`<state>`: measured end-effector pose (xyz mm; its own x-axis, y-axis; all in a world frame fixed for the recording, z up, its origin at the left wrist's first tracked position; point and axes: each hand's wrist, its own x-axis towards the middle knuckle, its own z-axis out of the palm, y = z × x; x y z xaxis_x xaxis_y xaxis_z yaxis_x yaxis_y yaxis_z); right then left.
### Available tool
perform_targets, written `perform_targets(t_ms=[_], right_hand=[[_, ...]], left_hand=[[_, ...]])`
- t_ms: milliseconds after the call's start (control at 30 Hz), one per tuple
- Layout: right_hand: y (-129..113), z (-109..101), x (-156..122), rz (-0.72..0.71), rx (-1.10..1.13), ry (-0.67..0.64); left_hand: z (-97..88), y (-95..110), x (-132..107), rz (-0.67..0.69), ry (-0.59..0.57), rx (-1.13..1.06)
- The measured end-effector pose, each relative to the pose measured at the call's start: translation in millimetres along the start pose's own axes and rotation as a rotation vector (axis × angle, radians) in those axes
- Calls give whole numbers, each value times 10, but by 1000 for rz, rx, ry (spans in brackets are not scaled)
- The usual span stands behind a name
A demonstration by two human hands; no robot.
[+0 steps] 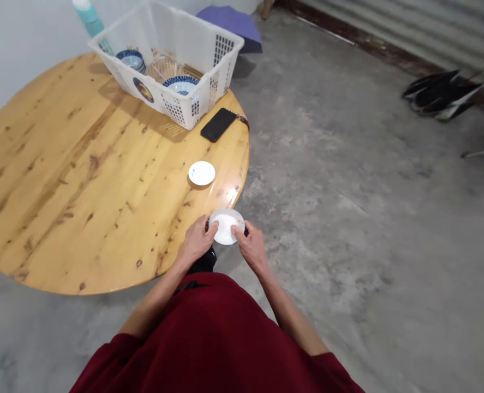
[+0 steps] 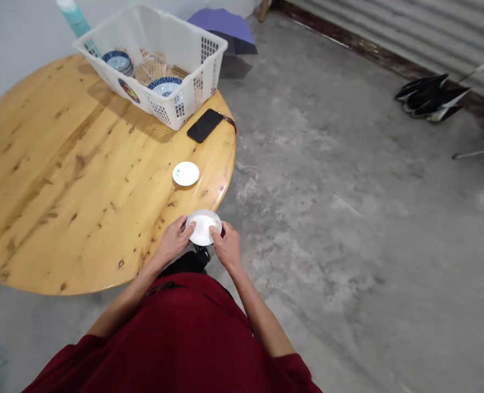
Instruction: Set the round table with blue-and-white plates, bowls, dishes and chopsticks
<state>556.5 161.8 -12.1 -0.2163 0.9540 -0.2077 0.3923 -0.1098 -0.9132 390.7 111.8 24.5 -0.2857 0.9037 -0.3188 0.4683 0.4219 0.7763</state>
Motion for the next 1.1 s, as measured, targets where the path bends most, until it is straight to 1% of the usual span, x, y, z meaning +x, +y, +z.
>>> perform_targets(t_ms=[100, 200, 300, 400, 567, 700, 833, 967, 1100], right_hand=[[-109, 61, 369, -12, -28, -70], [-194, 164, 672, -36, -31, -121], [-255, 262, 927, -75, -72, -134], [-313, 329, 1162, -109, -132, -144], [-401, 395, 1525, -167, -183, -221], [-430, 449, 1802, -238, -294, -298], [-446, 521, 2040, -310, -390, -371], [-451, 593, 2200, -334, -454, -436], [-435, 630, 2299, -334, -502, -460]], left_hand=[[-69, 2, 269, -36, 59, 27], [-155, -4, 502, -79, 109, 23], [-242, 9, 704, -122, 158, -21], [-314, 44, 886, -171, 210, -18], [-370, 97, 1146, -241, 285, 19], [-347, 90, 1294, -322, 342, 12], [-304, 57, 1381, -399, 408, -6], [-284, 27, 1442, -424, 463, 68], [-254, 38, 1507, -469, 466, 116]])
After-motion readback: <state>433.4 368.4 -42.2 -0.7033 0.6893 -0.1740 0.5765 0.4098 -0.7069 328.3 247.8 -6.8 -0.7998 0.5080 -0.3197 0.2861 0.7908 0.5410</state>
